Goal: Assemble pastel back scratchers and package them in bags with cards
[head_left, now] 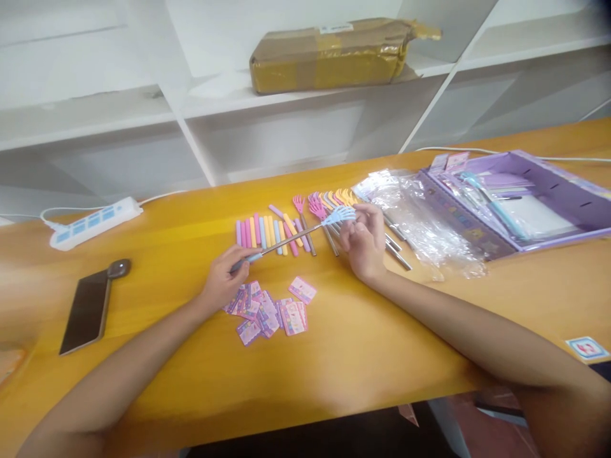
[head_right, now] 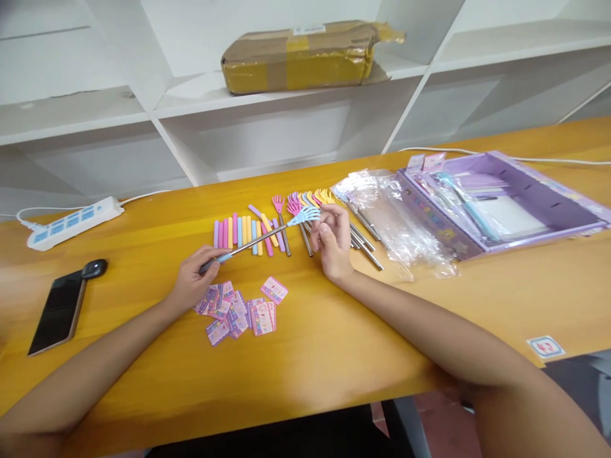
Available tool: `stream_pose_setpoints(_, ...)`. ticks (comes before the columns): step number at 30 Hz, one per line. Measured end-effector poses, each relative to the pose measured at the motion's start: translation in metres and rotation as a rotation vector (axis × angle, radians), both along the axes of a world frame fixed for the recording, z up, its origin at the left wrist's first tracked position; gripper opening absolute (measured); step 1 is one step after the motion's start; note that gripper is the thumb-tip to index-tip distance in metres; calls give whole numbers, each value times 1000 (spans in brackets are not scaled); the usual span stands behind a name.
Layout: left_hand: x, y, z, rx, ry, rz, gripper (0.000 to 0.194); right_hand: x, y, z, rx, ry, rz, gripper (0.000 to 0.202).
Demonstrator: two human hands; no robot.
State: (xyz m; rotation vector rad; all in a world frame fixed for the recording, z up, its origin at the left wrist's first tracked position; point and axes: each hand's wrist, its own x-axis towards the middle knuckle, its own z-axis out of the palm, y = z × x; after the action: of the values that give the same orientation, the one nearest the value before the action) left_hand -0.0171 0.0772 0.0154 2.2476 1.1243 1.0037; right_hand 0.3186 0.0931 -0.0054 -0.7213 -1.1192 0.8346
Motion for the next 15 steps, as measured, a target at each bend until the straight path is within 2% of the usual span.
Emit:
stream_pose_setpoints(6, 0, 1, -1, -25, -16, 4, 33, 11, 9, -5, 215, -493, -316, 38)
stream_pose_setpoints(9, 1, 0, -2, -15, -9, -3, 35, 20, 12, -4, 279, -672, -450, 26)
stream_pose_setpoints(12, 2, -2, -2, 1, -3, -5, 36, 32, 17, -1, 349, -775, -505, 20)
stream_pose_setpoints(15, 4, -3, -3, 17, 4, 8, 34, 50, 25, -1, 491, -877, -467, 23)
